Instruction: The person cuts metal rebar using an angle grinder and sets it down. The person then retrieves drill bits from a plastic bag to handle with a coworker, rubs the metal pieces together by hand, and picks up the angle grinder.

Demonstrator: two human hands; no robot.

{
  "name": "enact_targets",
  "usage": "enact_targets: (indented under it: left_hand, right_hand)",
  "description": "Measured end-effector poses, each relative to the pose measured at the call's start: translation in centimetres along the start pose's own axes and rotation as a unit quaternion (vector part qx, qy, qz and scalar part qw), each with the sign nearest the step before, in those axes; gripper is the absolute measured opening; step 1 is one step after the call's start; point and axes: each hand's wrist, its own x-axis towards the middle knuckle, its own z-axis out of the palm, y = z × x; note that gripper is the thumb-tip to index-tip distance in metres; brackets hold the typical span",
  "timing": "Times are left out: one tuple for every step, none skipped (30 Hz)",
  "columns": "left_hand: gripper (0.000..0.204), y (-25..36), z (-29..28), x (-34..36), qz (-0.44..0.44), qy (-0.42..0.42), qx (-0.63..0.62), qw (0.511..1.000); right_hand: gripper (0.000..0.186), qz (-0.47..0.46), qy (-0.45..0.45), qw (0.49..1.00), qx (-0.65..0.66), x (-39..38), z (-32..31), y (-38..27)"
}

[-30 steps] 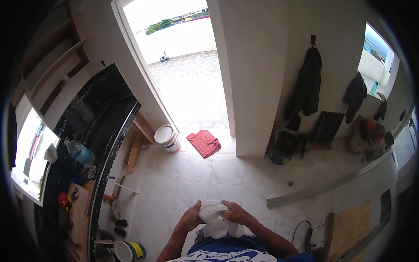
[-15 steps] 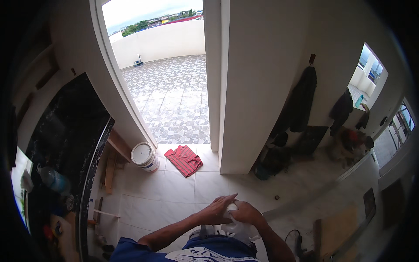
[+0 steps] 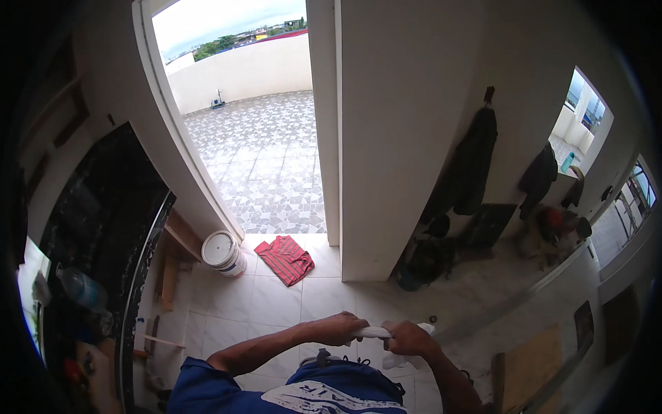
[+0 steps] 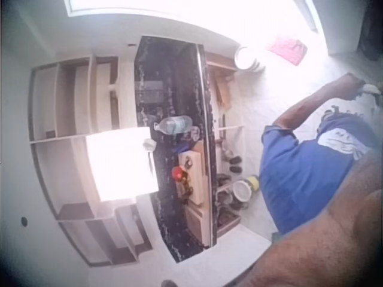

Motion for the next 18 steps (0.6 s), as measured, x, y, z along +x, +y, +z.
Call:
enact_targets:
  left_hand:
    - [0.026,0.4,-0.2,0.4,-0.051,-0.01,-0.085,0.995]
    - [0.021,0.9,-0.4,0.8,-0.102,-0.019,-0.169,0.98]
    - [0.021,1.6,-0.6,1.0,-0.103,-0.018,-0.167,0.98]
    - [0.023,2.5,-0.7,1.0,-0.102,-0.008,-0.19,0.976]
    - [0.028,3.1,-0.8,1.1,-0.102,0.003,-0.213,0.972]
    - [0.028,3.4,-0.8,1.3,-0.104,0.002,-0.212,0.972]
    - [0.031,3.6,-0.9,1.5,-0.113,-0.005,-0.221,0.969]
    - [0.034,3.8,-1.0,1.6,-0.122,-0.012,-0.231,0.965]
    - [0.034,4.1,-1.2,1.8,-0.125,-0.011,-0.23,0.965]
    - [0.034,4.5,-1.6,2.1,-0.148,-0.024,-0.229,0.962]
    - [0.034,4.9,-1.8,2.4,-0.171,-0.037,-0.228,0.958]
    - [0.034,5.5,-2.0,2.6,-0.172,-0.038,-0.225,0.958]
    - [0.034,5.8,-2.2,2.7,-0.152,-0.023,-0.255,0.955]
    - [0.034,6.2,-2.4,2.8,-0.132,-0.009,-0.284,0.95]
    - [0.034,6.7,-2.6,3.2,-0.133,-0.011,-0.283,0.95]
    - [0.035,7.2,-2.8,3.5,-0.126,0.024,-0.301,0.945]
    - [0.037,7.4,-2.8,4.0,-0.118,0.06,-0.318,0.939]
    - [0.037,7.4,-3.0,4.4,-0.119,0.058,-0.317,0.939]
  right_hand:
    - [0.028,-0.013,0.031,0.999,0.031,-0.5,-0.5,0.2]
    - [0.026,-0.026,0.061,0.996,0.062,-0.8,-0.9,0.6]
    - [0.026,-0.028,0.062,0.996,0.061,-1.0,-1.2,1.3]
    - [0.025,-0.042,0.082,0.993,0.076,-1.2,-1.5,2.1]
    - [0.023,-0.056,0.101,0.989,0.09,-1.4,-1.7,2.8]
    - [0.023,-0.058,0.101,0.989,0.092,-1.7,-1.9,3.3]
    - [0.024,-0.075,0.109,0.985,0.109,-2.0,-2.1,3.6]
    - [0.025,-0.093,0.116,0.981,0.128,-2.1,-2.2,4.0]
    - [0.025,-0.095,0.115,0.98,0.129,-2.0,-2.1,4.7]
    - [0.025,-0.096,0.131,0.978,0.134,-1.8,-1.7,5.6]
    - [0.026,-0.096,0.148,0.975,0.139,-1.7,-1.2,6.3]
    - [0.026,-0.098,0.15,0.974,0.14,-1.5,-0.8,6.8]
    - [0.025,-0.112,0.189,0.965,0.143,-1.2,-0.4,7.1]
    - [0.024,-0.127,0.227,0.955,0.145,-1.0,-0.1,7.3]
    - [0.024,-0.127,0.229,0.954,0.148,-0.9,0.2,7.3]
    - [0.024,-0.129,0.302,0.935,0.136,-0.6,0.6,7.0]
    - [0.024,-0.13,0.373,0.91,0.123,-0.3,1.0,6.7]
    - [0.024,-0.13,0.374,0.91,0.125,0.0,1.2,6.5]
